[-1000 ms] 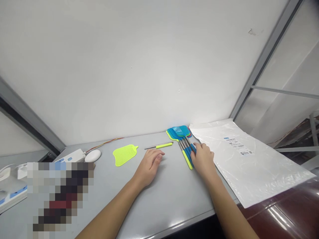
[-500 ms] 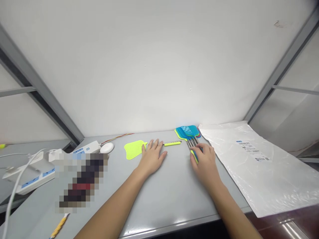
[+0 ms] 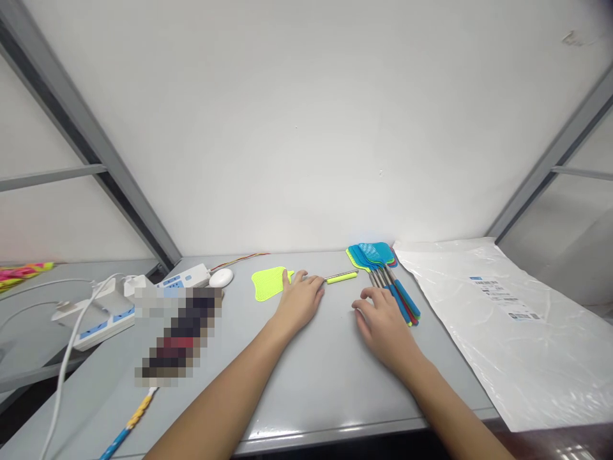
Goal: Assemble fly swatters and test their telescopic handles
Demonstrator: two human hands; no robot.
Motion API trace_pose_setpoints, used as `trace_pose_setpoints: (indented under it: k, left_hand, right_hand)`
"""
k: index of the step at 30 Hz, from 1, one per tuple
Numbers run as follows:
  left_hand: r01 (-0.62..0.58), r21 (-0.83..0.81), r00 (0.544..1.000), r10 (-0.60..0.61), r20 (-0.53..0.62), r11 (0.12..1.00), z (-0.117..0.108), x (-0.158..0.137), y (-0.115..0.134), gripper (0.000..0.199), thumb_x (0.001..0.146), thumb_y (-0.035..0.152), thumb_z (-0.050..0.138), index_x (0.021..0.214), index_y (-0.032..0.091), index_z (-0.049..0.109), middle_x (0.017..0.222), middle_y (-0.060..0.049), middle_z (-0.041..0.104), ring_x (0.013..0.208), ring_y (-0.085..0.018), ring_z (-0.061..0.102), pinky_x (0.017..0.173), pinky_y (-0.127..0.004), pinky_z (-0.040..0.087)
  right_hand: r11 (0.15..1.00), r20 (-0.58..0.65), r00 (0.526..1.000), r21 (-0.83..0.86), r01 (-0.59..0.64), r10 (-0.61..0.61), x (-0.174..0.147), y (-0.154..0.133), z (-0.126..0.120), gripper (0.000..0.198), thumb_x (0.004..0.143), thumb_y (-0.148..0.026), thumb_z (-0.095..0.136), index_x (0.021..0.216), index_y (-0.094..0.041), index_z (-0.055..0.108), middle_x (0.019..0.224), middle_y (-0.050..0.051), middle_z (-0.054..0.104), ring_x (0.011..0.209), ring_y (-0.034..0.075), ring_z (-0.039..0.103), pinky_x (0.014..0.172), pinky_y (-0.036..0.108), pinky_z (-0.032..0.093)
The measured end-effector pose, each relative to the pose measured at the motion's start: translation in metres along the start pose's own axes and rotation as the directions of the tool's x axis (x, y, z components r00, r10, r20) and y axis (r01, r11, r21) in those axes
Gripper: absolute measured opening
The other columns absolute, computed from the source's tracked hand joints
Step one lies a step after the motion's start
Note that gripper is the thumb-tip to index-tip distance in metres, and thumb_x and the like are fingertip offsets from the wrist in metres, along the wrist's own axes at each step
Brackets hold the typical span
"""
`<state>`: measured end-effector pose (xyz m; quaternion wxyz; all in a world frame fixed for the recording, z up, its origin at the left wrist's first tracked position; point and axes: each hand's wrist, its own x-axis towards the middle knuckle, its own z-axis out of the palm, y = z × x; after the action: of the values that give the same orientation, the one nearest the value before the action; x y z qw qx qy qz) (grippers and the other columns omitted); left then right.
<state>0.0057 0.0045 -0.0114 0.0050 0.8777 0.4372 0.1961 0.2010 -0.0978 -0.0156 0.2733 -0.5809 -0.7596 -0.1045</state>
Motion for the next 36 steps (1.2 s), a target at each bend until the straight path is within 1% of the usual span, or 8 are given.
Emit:
trace_pose_setpoints:
  k: [4,8,13,20,24,28,31,36]
  left_hand:
    - [-0.013,0.039,0.999,0.014,-0.042,0.999,-0.004,0.000,-0.005,0.022,0.094,0.023,0.045,0.104,0.027,0.064,0.098,-0.005,0.070,0.107,-0.027,0.049,0.108,-0.067,0.011]
    - [-0.003,0.090,0.998,0.008,-0.058,0.996,-0.008,-0.001,-0.011,0.024,0.092,0.017,0.044,0.089,0.024,0.066,0.084,-0.006,0.067,0.097,-0.026,0.049,0.107,-0.067,0.013]
    - [0.000,0.159,0.999,0.006,-0.039,0.987,-0.019,-0.005,-0.019,0.029,0.087,0.009,0.043,0.072,0.022,0.063,0.072,-0.007,0.063,0.091,-0.028,0.050,0.104,-0.070,0.014]
    - [-0.007,0.222,1.000,0.007,0.003,0.975,-0.035,-0.013,-0.023,0.025,0.079,0.006,0.046,0.074,0.023,0.063,0.072,-0.009,0.062,0.092,-0.031,0.052,0.105,-0.072,0.008]
    - [0.002,0.195,1.000,0.001,-0.017,0.981,-0.028,-0.011,-0.012,0.015,0.086,0.019,0.050,0.089,0.024,0.064,0.092,-0.010,0.065,0.102,-0.032,0.051,0.108,-0.069,0.009]
    - [-0.011,0.227,0.999,0.002,0.039,0.974,-0.011,-0.007,0.001,0.014,0.090,0.026,0.051,0.099,0.025,0.061,0.104,-0.010,0.063,0.108,-0.032,0.049,0.107,-0.066,0.016]
    - [-0.009,0.254,0.998,-0.008,0.065,0.967,-0.004,-0.003,0.007,0.018,0.091,0.016,0.044,0.095,0.023,0.060,0.103,-0.009,0.063,0.105,-0.029,0.050,0.108,-0.063,0.019]
    - [0.007,0.244,0.997,-0.025,0.068,0.970,-0.008,0.001,0.007,0.026,0.084,0.003,0.040,0.090,0.021,0.058,0.096,-0.009,0.063,0.098,-0.028,0.053,0.106,-0.060,0.022]
  right_hand:
    - [0.998,0.147,0.988,-0.037,0.059,-0.053,0.010,-0.004,0.001,0.020,0.092,-0.016,0.046,0.100,-0.019,0.064,0.106,0.009,0.055,0.097,0.021,0.050,0.084,0.034,0.040]
    - [0.985,0.294,0.955,-0.148,0.086,-0.039,0.039,-0.003,0.004,0.018,0.092,-0.021,0.050,0.105,-0.019,0.062,0.105,0.008,0.056,0.095,0.021,0.051,0.080,0.031,0.040]
    - [0.971,0.299,0.954,-0.229,0.076,-0.004,0.070,-0.001,0.024,0.024,0.091,-0.013,0.048,0.113,-0.015,0.058,0.109,0.013,0.056,0.103,0.026,0.049,0.083,0.035,0.036]
    - [0.963,0.313,0.949,-0.242,0.116,-0.036,0.065,0.000,0.038,0.025,0.094,-0.010,0.041,0.110,-0.019,0.058,0.106,0.010,0.058,0.100,0.026,0.049,0.078,0.036,0.033]
    - [0.965,0.333,0.940,-0.213,0.155,-0.078,0.059,0.003,0.033,0.022,0.093,-0.008,0.042,0.104,-0.019,0.058,0.104,0.008,0.059,0.094,0.024,0.049,0.075,0.035,0.033]
    - [0.965,0.357,0.924,-0.165,0.206,-0.136,0.054,0.000,0.031,0.017,0.094,-0.010,0.044,0.096,-0.020,0.057,0.102,0.007,0.059,0.093,0.023,0.049,0.075,0.034,0.033]
    - [0.967,0.352,0.921,-0.119,0.224,-0.170,0.048,-0.002,0.034,0.017,0.093,-0.009,0.045,0.096,-0.020,0.056,0.101,0.006,0.058,0.092,0.022,0.049,0.076,0.033,0.034]
    - [0.989,0.279,0.949,0.073,0.132,-0.147,0.041,-0.002,0.034,0.021,0.092,-0.005,0.041,0.098,-0.020,0.055,0.093,0.005,0.059,0.087,0.020,0.052,0.078,0.032,0.036]
